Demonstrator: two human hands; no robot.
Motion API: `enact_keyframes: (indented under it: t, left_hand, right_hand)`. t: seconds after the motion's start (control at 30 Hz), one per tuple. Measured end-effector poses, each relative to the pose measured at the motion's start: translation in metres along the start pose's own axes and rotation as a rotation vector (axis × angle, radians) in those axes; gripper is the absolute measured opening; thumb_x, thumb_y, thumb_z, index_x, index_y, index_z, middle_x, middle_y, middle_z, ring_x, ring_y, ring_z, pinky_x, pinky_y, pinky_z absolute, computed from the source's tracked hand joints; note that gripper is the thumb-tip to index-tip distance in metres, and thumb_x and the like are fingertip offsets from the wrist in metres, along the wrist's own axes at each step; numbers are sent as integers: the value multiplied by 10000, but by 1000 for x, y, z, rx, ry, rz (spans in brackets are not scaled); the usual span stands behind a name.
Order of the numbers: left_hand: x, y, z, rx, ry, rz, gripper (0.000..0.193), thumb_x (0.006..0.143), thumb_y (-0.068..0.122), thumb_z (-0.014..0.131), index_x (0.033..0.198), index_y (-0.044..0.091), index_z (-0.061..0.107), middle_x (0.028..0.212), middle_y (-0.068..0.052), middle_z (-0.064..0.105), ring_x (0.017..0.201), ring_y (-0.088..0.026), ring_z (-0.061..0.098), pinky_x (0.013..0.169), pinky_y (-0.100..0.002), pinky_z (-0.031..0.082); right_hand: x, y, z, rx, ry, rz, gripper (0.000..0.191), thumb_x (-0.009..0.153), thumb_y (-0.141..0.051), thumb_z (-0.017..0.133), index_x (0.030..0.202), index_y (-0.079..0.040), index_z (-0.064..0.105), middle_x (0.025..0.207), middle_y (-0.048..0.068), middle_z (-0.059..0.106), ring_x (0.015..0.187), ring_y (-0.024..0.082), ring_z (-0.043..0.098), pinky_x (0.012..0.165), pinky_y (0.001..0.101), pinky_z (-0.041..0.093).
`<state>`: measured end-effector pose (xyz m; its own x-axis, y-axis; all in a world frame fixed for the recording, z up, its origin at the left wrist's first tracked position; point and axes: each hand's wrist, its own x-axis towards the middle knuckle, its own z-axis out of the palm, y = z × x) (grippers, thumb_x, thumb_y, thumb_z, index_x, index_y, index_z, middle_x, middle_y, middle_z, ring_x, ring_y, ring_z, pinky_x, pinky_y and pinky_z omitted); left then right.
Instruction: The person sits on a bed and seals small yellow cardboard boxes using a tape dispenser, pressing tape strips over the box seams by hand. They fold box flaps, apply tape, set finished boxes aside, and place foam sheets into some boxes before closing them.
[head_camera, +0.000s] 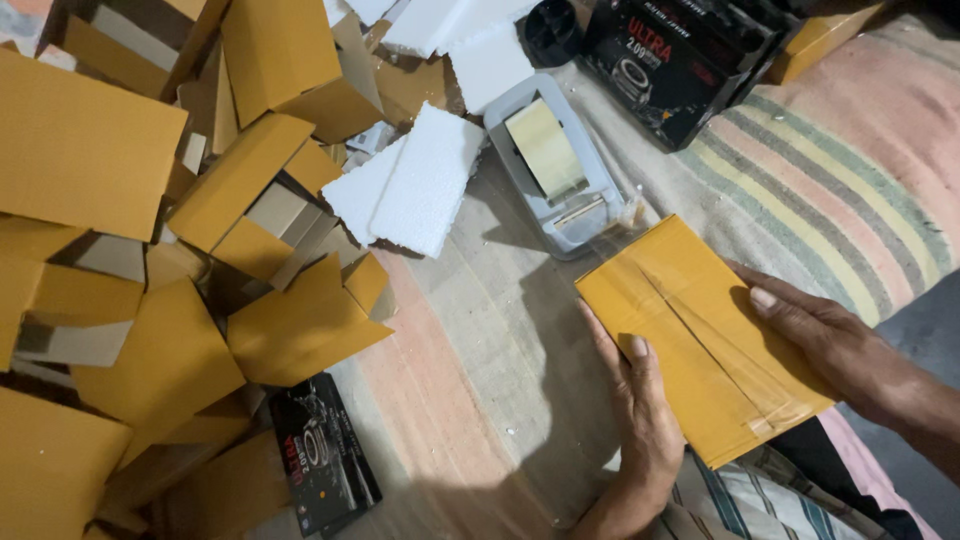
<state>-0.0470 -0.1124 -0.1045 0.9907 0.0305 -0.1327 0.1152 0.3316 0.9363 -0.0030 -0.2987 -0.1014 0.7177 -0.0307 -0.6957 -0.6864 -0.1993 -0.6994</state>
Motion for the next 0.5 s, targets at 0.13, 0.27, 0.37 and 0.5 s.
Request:
enact_keyframes:
  t: [0.13,0.27,0.37,0.5]
  left_hand:
    - [7,-2,2,85,24,-21,867,1055,507,360,1653,88,-107,1699,-242,157,1535,-337,314,1194,-434,332]
    - [11,-6,2,29,4,-15,873,1054,514,364,1649,84,-109,1710,-244,152,1536,-353,303,1204,-432,310]
    - [11,-9,2,49,7,-4,864,1063,509,356,1650,74,-105,1714,-254,150,1544,-361,296,1208,-435,303]
    - [12,-11,2,93,13,-5,855,1069,516,346,1651,82,-106,1723,-253,127,1561,-359,278,1215,-438,297]
  right_hand:
    - [4,-3,0,-201,89,79,594,1065,-501,422,1603,-250,431,1383,192,665,1179,294,690,1027,395,553]
    - [7,-1,-4,-211,69,42,617,1043,-513,410,1582,-216,444,1326,186,709,1141,304,725,1006,395,560]
    - [10,2,-6,-260,83,41,633,1039,-535,403,1582,-210,436,1330,169,701,1137,288,720,1006,393,559]
    - [13,2,-7,-332,92,90,658,1052,-532,360,1620,-205,430,1282,208,696,1080,313,716,973,419,584]
